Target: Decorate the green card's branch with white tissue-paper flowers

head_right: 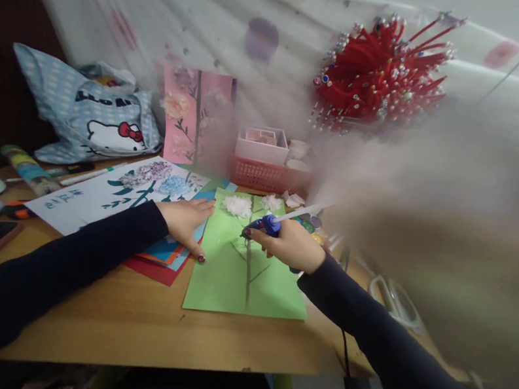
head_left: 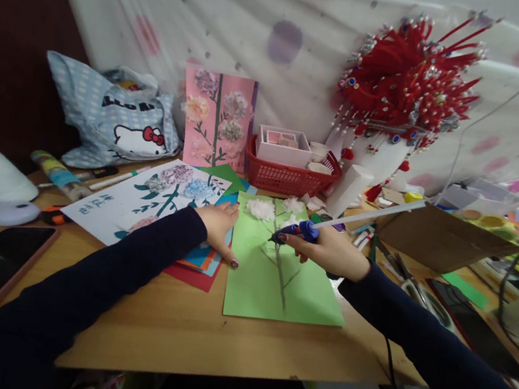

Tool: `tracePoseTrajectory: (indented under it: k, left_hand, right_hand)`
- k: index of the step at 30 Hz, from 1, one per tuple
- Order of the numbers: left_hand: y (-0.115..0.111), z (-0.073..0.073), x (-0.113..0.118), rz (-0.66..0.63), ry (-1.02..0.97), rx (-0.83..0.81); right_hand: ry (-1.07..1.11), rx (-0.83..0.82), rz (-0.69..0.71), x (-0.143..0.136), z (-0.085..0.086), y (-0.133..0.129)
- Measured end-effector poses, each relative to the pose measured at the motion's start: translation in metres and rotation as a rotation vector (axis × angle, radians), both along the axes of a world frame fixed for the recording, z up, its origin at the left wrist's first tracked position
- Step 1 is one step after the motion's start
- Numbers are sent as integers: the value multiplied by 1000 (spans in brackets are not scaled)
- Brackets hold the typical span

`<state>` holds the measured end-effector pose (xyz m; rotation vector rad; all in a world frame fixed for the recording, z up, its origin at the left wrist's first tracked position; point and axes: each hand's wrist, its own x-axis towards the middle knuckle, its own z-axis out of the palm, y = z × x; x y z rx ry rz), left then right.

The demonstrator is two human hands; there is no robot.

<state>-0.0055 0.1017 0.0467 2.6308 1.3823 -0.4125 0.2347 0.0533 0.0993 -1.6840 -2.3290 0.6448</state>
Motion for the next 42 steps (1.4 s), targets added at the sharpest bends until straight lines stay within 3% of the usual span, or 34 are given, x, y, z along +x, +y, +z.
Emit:
tracePoseTrajectory:
  k: [6,16,27,42]
  left_hand:
    - [0,0,0,-2,-16,4]
    - [-2,3,0,-11,6,11]
    - [-2,3,0,15,-13,-2]
    - [-2,1,-1,12,-42,-1]
  right_hand:
    - [-16,-11,-2,-5,-7,7]
    - [-16,13,8,-7,-1,6]
    - [15,-1,37,-8,-15,15]
    - [37,-9,77,-16,-17,19]
